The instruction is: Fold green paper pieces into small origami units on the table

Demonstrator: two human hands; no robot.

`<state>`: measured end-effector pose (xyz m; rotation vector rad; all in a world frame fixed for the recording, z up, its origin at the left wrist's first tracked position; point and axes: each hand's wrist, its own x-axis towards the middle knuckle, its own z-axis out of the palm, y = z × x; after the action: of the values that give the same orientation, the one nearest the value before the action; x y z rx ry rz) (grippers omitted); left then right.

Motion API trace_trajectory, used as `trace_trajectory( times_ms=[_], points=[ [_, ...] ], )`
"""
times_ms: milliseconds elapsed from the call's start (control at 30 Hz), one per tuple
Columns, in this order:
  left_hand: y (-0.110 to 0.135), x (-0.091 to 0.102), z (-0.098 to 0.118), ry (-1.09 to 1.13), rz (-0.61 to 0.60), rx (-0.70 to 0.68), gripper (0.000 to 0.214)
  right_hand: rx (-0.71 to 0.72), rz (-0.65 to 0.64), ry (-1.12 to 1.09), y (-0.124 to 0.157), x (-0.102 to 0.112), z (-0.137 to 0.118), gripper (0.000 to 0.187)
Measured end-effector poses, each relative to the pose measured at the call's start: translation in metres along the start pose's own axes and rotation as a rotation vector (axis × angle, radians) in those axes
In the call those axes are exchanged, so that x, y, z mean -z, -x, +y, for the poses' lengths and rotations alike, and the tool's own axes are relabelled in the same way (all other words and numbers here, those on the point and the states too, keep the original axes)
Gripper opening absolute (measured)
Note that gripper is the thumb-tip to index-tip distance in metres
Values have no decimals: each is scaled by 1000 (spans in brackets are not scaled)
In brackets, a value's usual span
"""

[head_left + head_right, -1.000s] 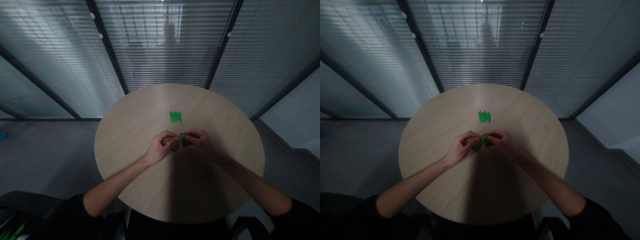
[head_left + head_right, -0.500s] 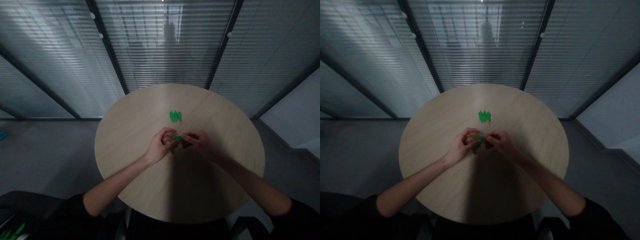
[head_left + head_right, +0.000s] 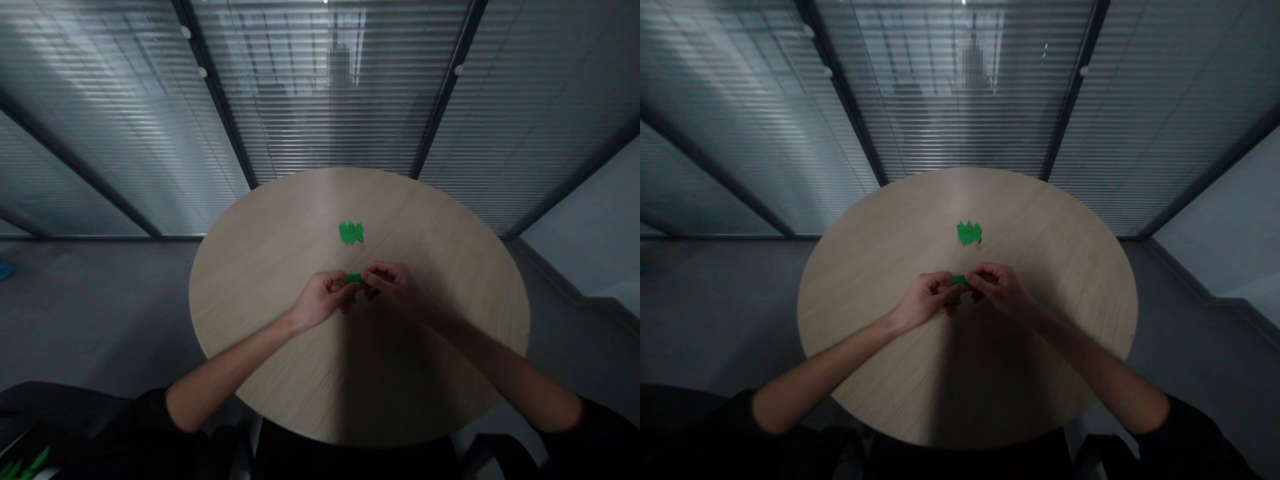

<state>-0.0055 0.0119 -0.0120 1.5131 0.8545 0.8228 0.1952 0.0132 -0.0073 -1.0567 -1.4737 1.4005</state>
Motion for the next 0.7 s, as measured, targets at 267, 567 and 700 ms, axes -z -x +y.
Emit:
trace_trajectory(
  times_ms=[267, 567, 700],
  points=[
    [1, -2, -2, -107, 18, -80, 39, 65, -59, 80, 2, 1, -2, 34],
    [0, 1, -1, -52, -14, -95, 37, 22, -36, 38, 1, 1, 0, 30],
    [2, 0, -2, -132, -19, -100, 36, 74, -46, 89, 2, 2, -1, 30]
  ],
)
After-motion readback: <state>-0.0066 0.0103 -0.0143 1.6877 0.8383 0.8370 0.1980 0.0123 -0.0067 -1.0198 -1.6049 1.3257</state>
